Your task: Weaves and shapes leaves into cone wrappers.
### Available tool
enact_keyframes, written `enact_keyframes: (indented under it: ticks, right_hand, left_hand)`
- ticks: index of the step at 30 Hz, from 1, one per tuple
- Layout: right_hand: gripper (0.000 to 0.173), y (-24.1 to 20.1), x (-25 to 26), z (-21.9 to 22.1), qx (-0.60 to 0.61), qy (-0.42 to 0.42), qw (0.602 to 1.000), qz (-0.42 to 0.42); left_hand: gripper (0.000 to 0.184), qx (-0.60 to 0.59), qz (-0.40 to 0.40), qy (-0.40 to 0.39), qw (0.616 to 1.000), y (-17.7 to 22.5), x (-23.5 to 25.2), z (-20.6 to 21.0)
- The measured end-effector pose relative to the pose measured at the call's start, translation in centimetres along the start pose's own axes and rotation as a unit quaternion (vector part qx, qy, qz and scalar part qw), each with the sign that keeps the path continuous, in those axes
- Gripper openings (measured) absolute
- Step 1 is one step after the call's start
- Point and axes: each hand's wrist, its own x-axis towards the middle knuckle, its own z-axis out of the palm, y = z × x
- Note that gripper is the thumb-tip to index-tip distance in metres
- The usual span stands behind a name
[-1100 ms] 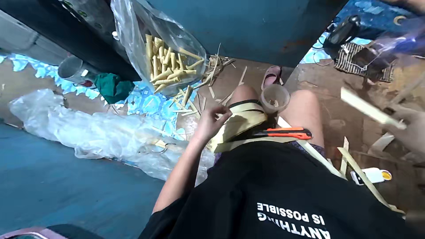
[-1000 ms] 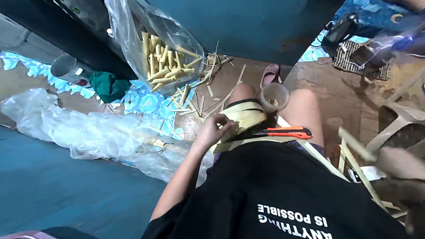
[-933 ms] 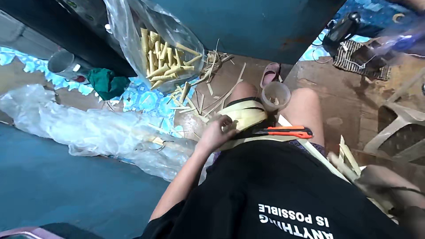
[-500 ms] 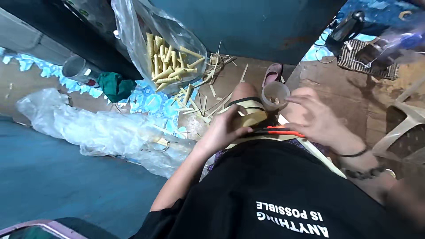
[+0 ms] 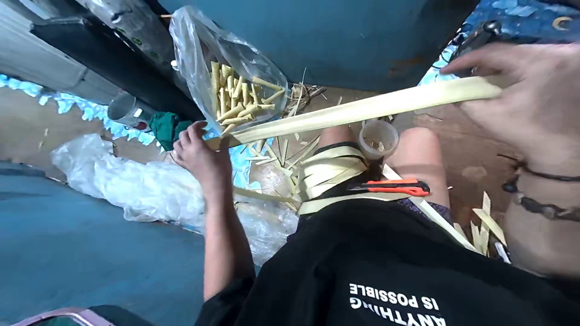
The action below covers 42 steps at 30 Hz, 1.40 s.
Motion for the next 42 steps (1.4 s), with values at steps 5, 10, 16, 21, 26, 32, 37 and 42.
enact_keyframes:
  ticks: [5,10,16,21,26,32,37,42]
  right_hand:
    - [0.027,-5.3,-0.8,6.4,-0.032,-0.119,0.992,-0.033]
    - [0.025,-5.4,-0.9,6.4,-0.119,-0.18,0.976,-0.017]
    - [0.009,-5.7,-1.3,8.0,-0.005,-0.137,0.987,-0.09]
    - [0.009,-5.9,-0.7,7.6,0.297,-0.023,0.954,-0.013]
    - [0.031,-8.0,-0.9,9.4,0.478,0.159,0.863,-0.038]
    - [0.018,-7.5,-1.1,9.6,0.394,0.221,0.878,-0.155]
    - [0.027,-7.1,-1.7,8.9,0.412,0.132,0.893,-0.127]
    - [0.014,-7.5,-2.0,9.3,0.347,0.129,0.927,-0.062]
  left_hand:
    - [0.05,-0.138,0.315,0.047,0.938,10.0,-7.1,7.2]
    - [0.017,-0.047,0.247,-0.175,0.952,9.0,-5.8,11.0]
    - [0.014,-0.257,0.315,-0.14,0.903,13.3,-7.1,9.0]
    - [0.012,-0.389,0.304,-0.126,0.86,14.0,-6.2,7.0]
    - [0.011,-0.575,0.2,-0.148,0.779,15.6,-6.8,5.6]
    - [0.02,-0.638,0.155,-0.239,0.715,15.6,-7.3,4.5]
    - [0.004,-0.582,0.186,-0.154,0.777,15.6,-7.3,5.2]
    - [0.011,-0.473,0.272,-0.037,0.837,15.0,-7.2,6.3]
